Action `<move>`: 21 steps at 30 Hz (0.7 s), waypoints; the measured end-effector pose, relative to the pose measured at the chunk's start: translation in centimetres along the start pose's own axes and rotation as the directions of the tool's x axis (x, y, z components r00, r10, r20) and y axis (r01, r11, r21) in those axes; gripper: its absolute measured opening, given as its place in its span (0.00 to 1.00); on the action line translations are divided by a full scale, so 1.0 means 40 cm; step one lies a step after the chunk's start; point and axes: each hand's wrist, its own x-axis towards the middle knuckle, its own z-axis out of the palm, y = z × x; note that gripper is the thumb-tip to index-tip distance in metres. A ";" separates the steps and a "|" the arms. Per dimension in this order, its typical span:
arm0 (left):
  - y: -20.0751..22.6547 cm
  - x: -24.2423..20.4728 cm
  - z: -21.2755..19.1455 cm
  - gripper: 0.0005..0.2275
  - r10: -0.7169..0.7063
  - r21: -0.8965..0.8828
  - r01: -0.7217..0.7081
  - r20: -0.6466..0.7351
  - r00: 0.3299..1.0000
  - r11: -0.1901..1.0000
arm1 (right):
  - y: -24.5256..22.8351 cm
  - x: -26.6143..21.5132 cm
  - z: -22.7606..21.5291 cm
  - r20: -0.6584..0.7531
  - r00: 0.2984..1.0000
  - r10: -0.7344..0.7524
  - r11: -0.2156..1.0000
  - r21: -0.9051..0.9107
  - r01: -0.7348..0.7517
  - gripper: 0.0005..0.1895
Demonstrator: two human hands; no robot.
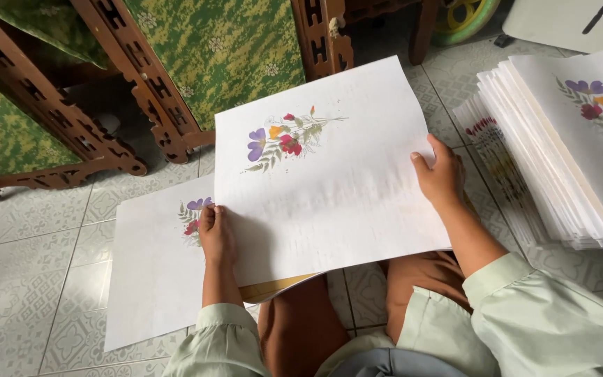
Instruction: Folding large printed paper sheets one by one on a lap desk and stacking them.
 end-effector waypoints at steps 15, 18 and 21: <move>-0.041 0.038 -0.049 0.09 -0.057 -0.061 0.056 -0.004 0.998 0.997 | 0.030 0.102 -0.191 0.593 0.800 0.091 0.823 0.407 -0.396 0.07; -0.079 0.053 -0.070 0.09 -0.030 -0.064 0.029 -0.021 0.999 0.998 | -0.005 0.103 -0.231 0.579 0.814 0.044 0.845 0.413 -0.340 0.09; -0.092 0.054 -0.068 0.08 -0.010 -0.060 0.008 -0.031 0.999 0.998 | -0.006 0.114 -0.242 0.576 0.817 0.020 0.856 0.413 -0.312 0.09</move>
